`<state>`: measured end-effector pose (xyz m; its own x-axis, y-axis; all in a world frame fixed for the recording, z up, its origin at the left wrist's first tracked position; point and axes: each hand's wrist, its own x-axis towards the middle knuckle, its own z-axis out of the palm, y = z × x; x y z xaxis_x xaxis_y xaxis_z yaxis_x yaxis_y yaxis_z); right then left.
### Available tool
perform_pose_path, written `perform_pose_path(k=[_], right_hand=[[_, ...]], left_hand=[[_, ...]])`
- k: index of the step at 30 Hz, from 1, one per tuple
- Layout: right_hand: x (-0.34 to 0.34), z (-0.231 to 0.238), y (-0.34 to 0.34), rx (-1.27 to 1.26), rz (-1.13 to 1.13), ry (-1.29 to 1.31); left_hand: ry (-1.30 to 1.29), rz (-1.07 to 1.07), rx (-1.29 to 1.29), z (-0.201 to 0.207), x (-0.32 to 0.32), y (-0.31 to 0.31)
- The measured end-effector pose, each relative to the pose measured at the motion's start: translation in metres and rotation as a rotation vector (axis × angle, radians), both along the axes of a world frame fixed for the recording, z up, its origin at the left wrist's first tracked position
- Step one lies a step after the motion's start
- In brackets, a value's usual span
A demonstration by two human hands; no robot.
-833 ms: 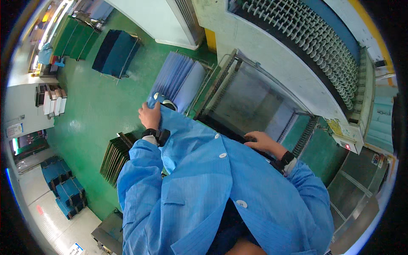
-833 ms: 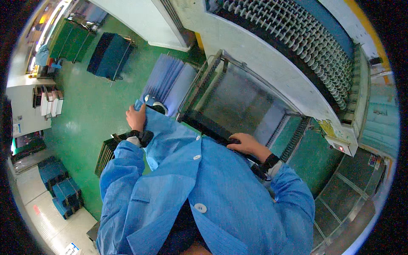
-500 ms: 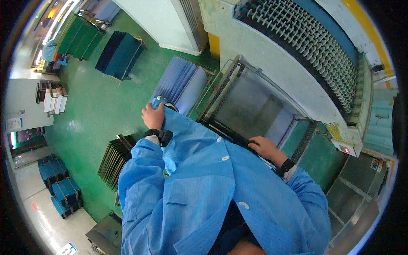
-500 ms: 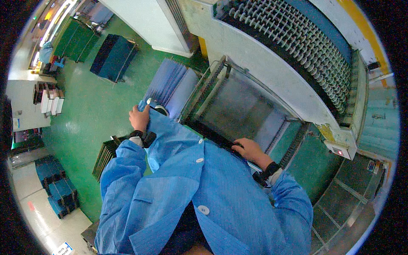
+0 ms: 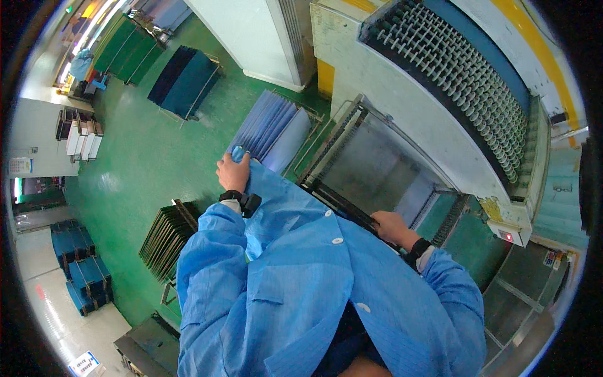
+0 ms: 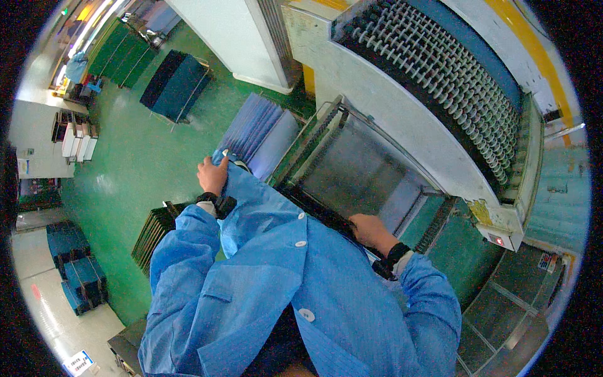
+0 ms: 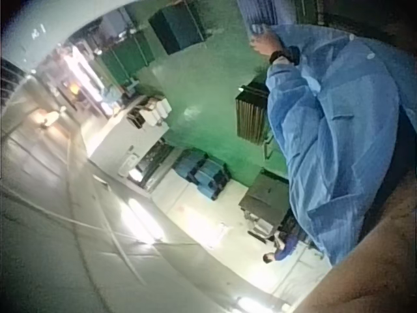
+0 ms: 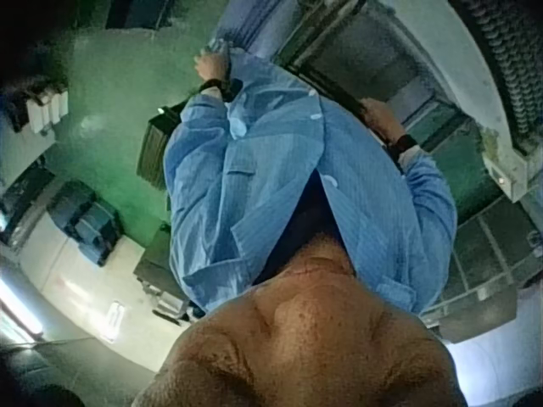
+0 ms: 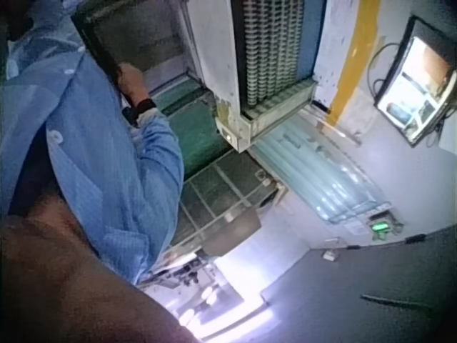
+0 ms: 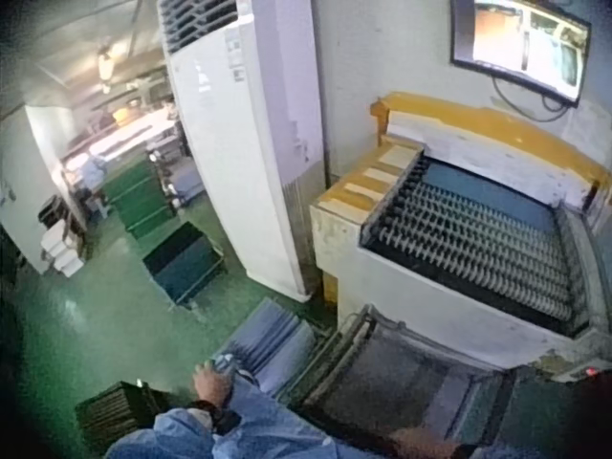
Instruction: Transferring blue metal plates from a stack onto a conveyor belt machine and then organizing metal racks.
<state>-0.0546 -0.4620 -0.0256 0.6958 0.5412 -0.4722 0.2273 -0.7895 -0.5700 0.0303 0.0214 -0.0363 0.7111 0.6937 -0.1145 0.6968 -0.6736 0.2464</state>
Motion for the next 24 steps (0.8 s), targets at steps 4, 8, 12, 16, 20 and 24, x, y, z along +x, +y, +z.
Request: perform_pose_path(k=[4, 8, 12, 16, 20, 24], right_hand=[[0.000, -0.011, -0.002, -0.140, 0.066, -0.013], [-0.004, -0.017, -0.003, -0.119, 0.136, -0.022], [-0.006, -0.016, -0.010, -0.046, 0.150, -0.050], [0.002, 0.039, 0.001, -0.041, 0.111, 0.018], [0.004, 0.082, 0.000, -0.159, 0.149, -0.005], [0.001, 0.122, -0.016, 0.014, 0.084, -0.125]], left_hand=[[-0.007, 0.002, -0.006, 0.001, 0.000, -0.002], [-0.016, 0.010, -0.004, 0.000, 0.001, -0.002], [-0.025, 0.032, -0.009, 0.002, 0.000, -0.002], [-0.056, 0.026, -0.041, 0.008, -0.004, 0.000], [-0.071, 0.037, -0.035, 0.003, -0.006, 0.001], [-0.080, 0.034, -0.032, 0.008, -0.004, -0.002]])
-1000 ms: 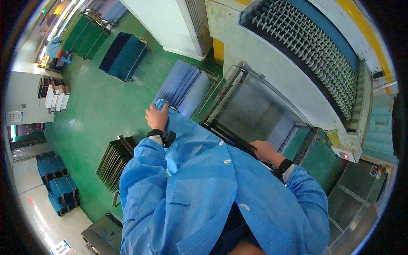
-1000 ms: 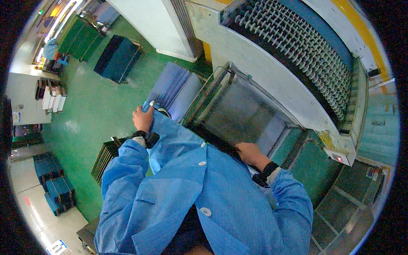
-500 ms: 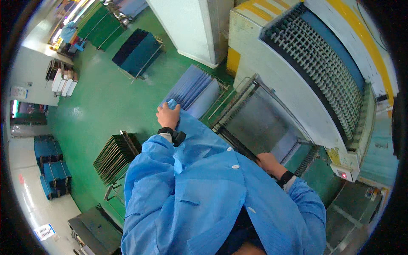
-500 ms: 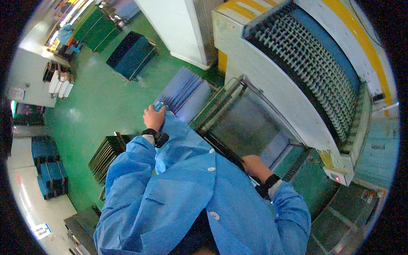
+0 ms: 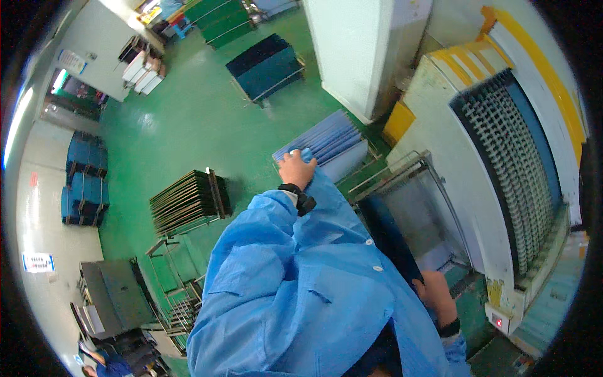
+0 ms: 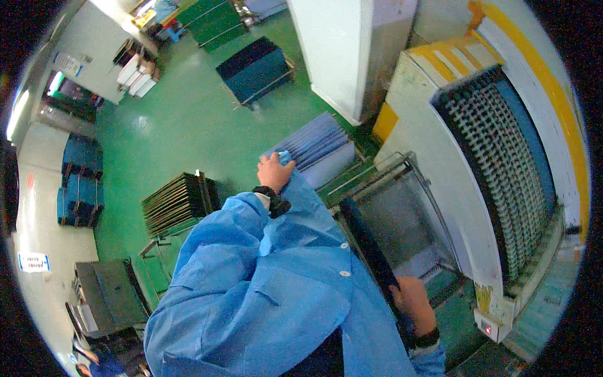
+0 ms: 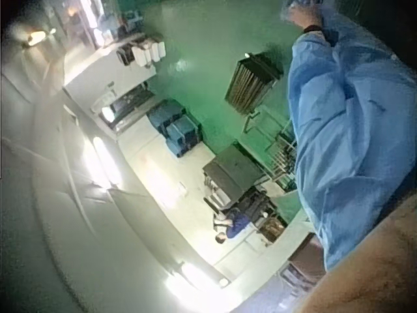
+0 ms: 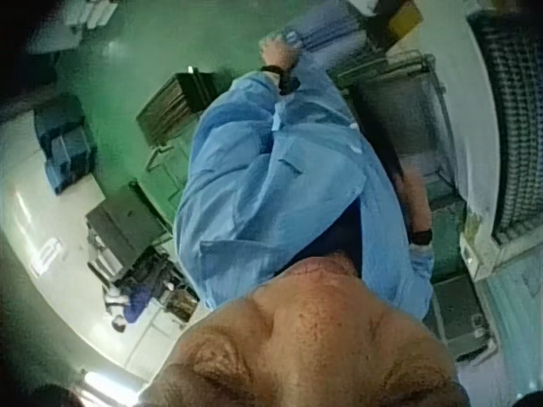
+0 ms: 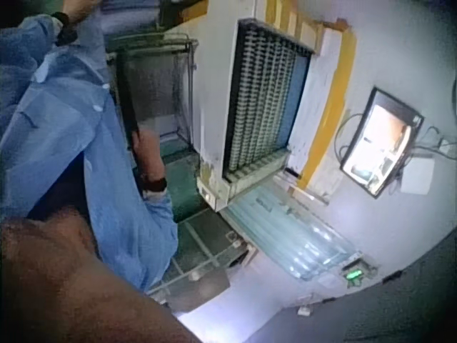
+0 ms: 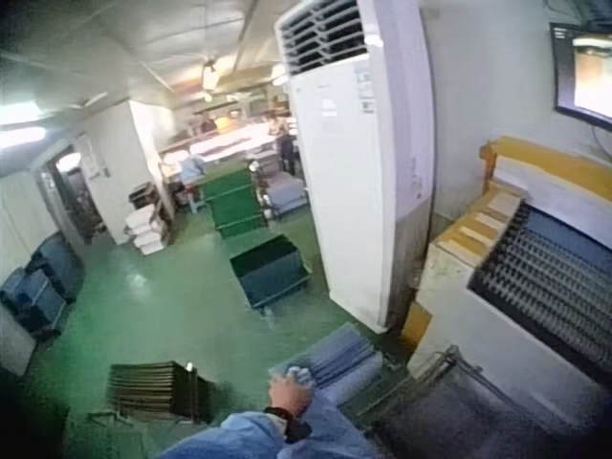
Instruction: Transferring blue metal plates from a stack onto a conveyor belt machine and then organizing metal racks.
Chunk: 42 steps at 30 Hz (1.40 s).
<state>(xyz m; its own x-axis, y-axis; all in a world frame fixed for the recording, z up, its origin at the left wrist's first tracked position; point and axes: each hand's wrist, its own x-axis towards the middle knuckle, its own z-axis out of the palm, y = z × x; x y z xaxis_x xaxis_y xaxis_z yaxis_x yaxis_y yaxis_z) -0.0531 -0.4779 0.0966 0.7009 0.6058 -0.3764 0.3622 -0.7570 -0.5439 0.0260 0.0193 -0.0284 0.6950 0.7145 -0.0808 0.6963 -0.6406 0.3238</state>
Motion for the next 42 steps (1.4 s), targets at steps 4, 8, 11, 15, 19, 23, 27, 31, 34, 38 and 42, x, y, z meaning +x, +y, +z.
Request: perform_pose_path(k=[4, 8, 11, 15, 19, 23, 27, 31, 34, 38, 42], right_hand=[[0.005, 0.041, -0.005, -0.056, -0.017, -0.003], [0.008, 0.037, -0.027, -0.023, -0.044, 0.036], [0.006, 0.030, -0.034, -0.014, 0.048, -0.080], [0.007, 0.051, -0.035, -0.021, -0.024, -0.032], [0.006, 0.089, -0.052, -0.121, -0.278, -0.099], [0.016, 0.108, -0.074, -0.013, -0.582, -0.122], [0.047, 0.101, -0.110, 0.192, -0.836, -0.127], [0.059, 0.112, -0.117, 0.717, -1.189, -0.248], [0.068, 0.096, -0.152, 0.902, -1.450, -0.345], [0.083, 0.096, -0.151, 1.275, -1.515, -0.160], [0.108, 0.068, -0.164, 1.521, -1.456, 0.017]], left_hand=[[-0.012, -0.001, -0.010, 0.004, -0.004, -0.002], [-0.014, 0.023, -0.025, 0.007, -0.005, -0.003], [-0.016, 0.023, -0.033, -0.001, -0.005, 0.000], [-0.021, 0.020, -0.041, 0.008, -0.008, -0.002], [-0.010, 0.021, -0.036, 0.007, -0.004, -0.001], [-0.024, -0.016, -0.013, 0.004, -0.002, 0.000], [-0.012, -0.069, -0.029, -0.001, -0.003, 0.007], [0.066, -0.014, 0.002, 0.009, 0.002, -0.002], [0.047, -0.030, 0.018, -0.003, 0.003, 0.002], [0.053, -0.020, 0.018, 0.001, 0.005, -0.001], [0.064, -0.031, 0.025, 0.001, 0.004, 0.000]])
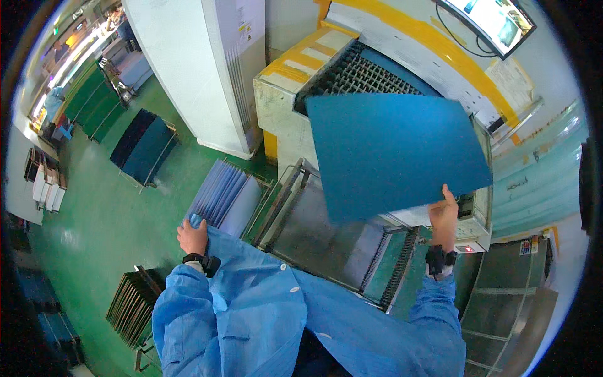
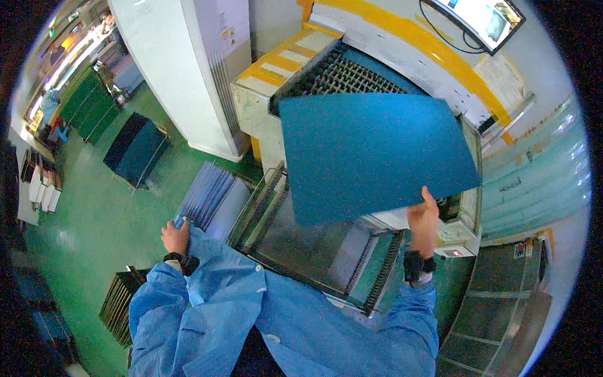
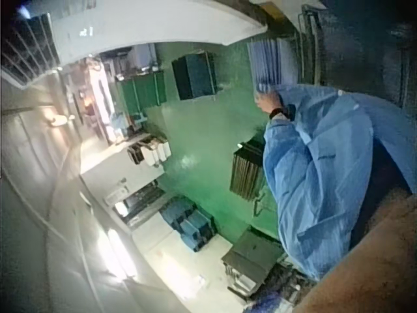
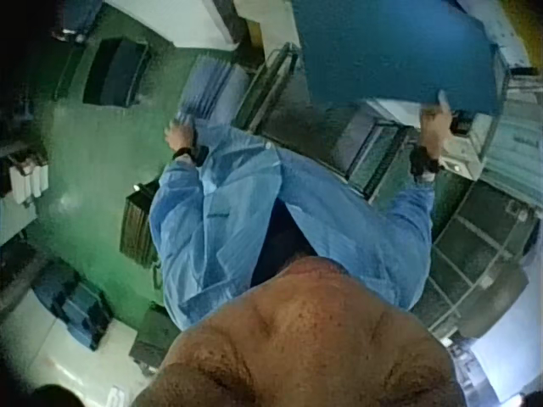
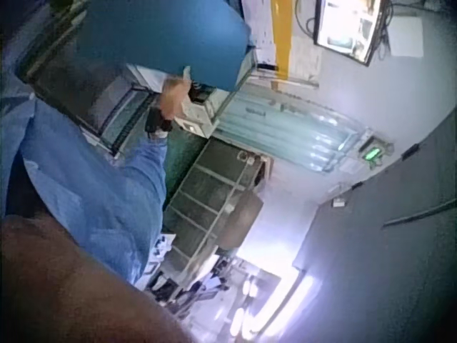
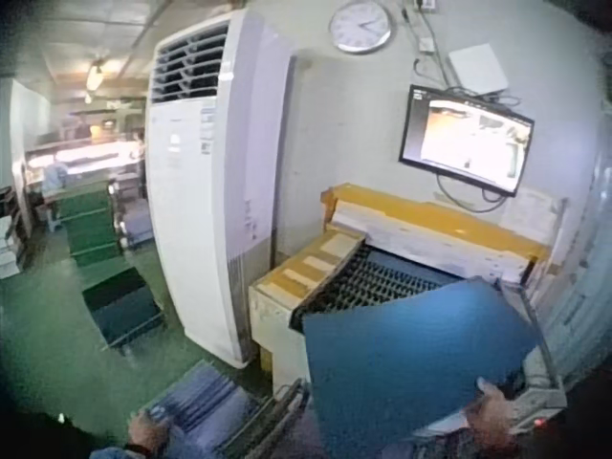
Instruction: Transferring blue metal plates from a stack onto a conveyor belt machine and then organizing metal racks.
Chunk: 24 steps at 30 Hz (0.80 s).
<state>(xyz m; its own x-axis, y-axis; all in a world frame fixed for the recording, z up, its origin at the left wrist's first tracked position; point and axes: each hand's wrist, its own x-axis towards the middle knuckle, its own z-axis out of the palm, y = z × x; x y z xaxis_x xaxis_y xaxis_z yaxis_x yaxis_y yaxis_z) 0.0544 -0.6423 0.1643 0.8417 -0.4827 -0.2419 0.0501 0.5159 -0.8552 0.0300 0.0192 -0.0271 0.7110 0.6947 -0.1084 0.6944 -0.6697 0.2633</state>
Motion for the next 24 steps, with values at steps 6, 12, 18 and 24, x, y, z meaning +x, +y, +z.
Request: perform_pose_path(k=[6, 12, 18, 24], right_hand=[[0.056, -0.054, -0.005, 0.237, -0.007, -0.155], [0.116, -0.069, 0.003, 0.324, -0.015, -0.194], [0.156, -0.083, -0.032, 0.317, 0.039, -0.150], [0.151, -0.068, -0.042, 0.082, 0.291, 0.093]], left_hand=[[0.026, -0.010, 0.010, 0.002, 0.001, -0.001], [-0.003, 0.011, 0.059, -0.010, -0.007, 0.007], [-0.038, 0.010, 0.068, -0.008, -0.008, 0.003], [-0.024, 0.029, 0.059, -0.007, -0.009, 0.003]])
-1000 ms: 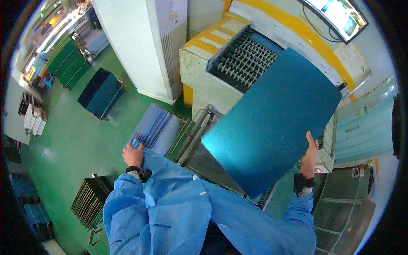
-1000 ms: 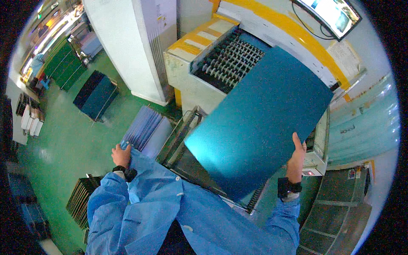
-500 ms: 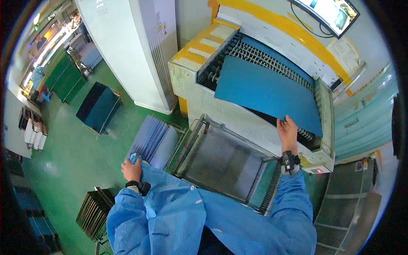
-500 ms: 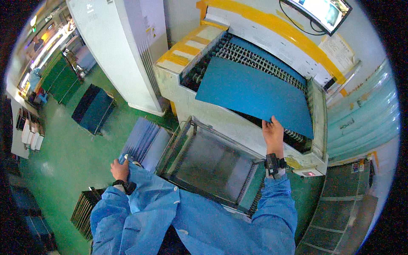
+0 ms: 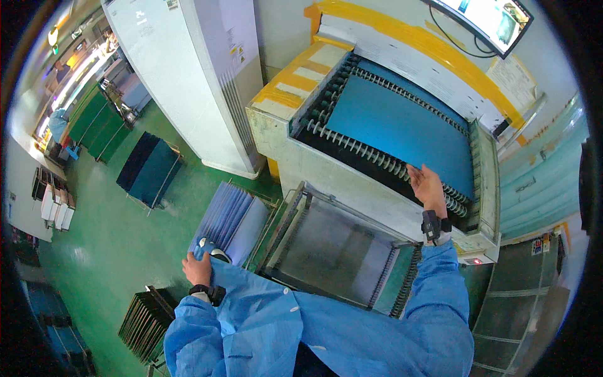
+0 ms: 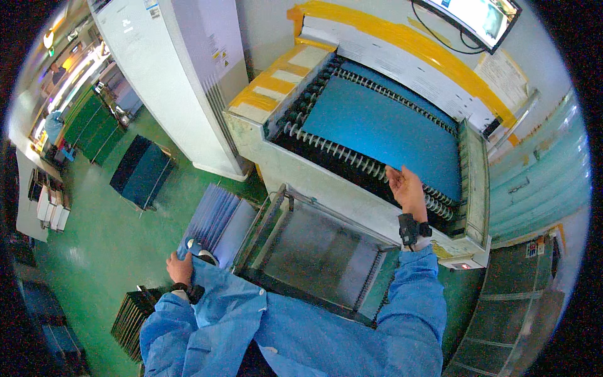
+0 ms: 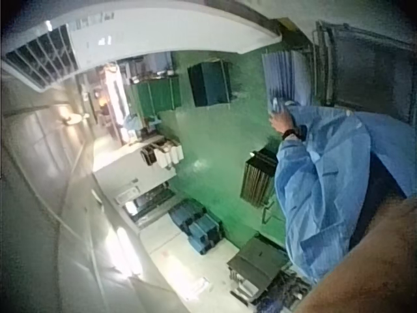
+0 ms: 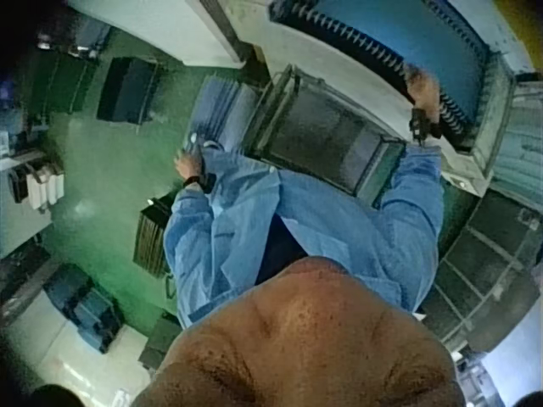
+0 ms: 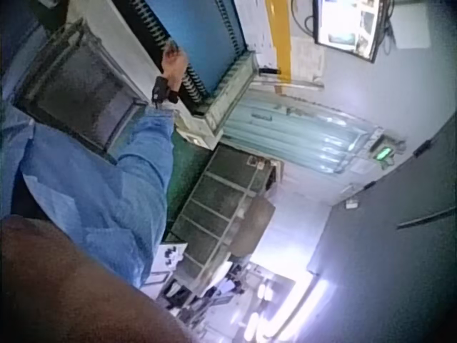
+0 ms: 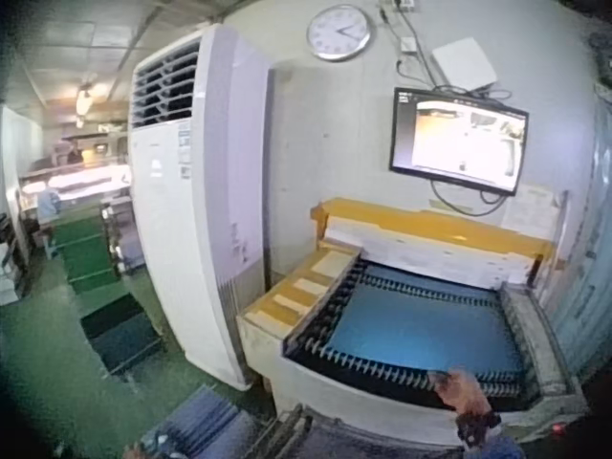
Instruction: Transferring blue metal plates from a stack onto a conveyor belt machine and then organizing metal racks.
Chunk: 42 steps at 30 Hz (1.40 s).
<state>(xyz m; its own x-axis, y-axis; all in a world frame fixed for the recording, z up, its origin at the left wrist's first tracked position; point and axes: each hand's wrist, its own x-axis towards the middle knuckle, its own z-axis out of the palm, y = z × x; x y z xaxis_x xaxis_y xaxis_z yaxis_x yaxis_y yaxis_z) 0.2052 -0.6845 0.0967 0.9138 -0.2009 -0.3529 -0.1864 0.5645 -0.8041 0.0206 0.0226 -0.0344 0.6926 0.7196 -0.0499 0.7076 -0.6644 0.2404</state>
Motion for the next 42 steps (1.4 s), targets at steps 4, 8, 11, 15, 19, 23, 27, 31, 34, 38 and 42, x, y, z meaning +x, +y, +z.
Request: perform_pose_path(k=[4, 8, 11, 15, 19, 23, 27, 31, 34, 38, 42], right_hand=[[-0.009, 0.010, 0.007, -0.088, 0.019, 0.099], [-0.006, 0.018, 0.019, -0.422, 0.014, 0.027], [0.000, 0.007, 0.002, -1.224, -0.076, -0.029], [0.007, -0.008, 0.021, -1.884, -0.071, -0.101], [0.008, 0.006, 0.038, -1.823, 0.004, 0.059], [0.016, 0.010, 0.036, -1.846, 0.048, 0.100], [0.025, 0.010, 0.033, -1.865, 0.060, 0.119], [0.030, 0.013, 0.031, -1.866, 0.077, 0.138], [0.030, 0.023, 0.030, -1.847, 0.134, 0.110], [0.021, 0.027, 0.021, -1.854, 0.146, -0.013], [-0.001, 0.019, 0.031, -1.804, 0.060, -0.273]], left_hand=[[0.025, 0.008, 0.022, -0.002, 0.000, 0.000], [0.030, 0.002, 0.036, -0.004, -0.001, 0.001], [0.036, -0.015, 0.016, 0.001, 0.007, -0.007], [0.039, 0.005, 0.013, -0.004, 0.003, -0.003], [0.036, 0.004, 0.007, -0.005, -0.001, -0.001], [0.024, -0.008, -0.001, -0.002, -0.002, -0.004], [0.047, 0.019, 0.004, -0.001, 0.000, -0.006], [0.065, 0.008, -0.011, -0.002, -0.001, -0.003], [0.059, 0.012, -0.020, -0.002, -0.002, -0.002], [0.044, 0.008, -0.018, -0.001, 0.000, -0.005], [0.044, 0.002, -0.028, -0.001, 0.002, -0.007]])
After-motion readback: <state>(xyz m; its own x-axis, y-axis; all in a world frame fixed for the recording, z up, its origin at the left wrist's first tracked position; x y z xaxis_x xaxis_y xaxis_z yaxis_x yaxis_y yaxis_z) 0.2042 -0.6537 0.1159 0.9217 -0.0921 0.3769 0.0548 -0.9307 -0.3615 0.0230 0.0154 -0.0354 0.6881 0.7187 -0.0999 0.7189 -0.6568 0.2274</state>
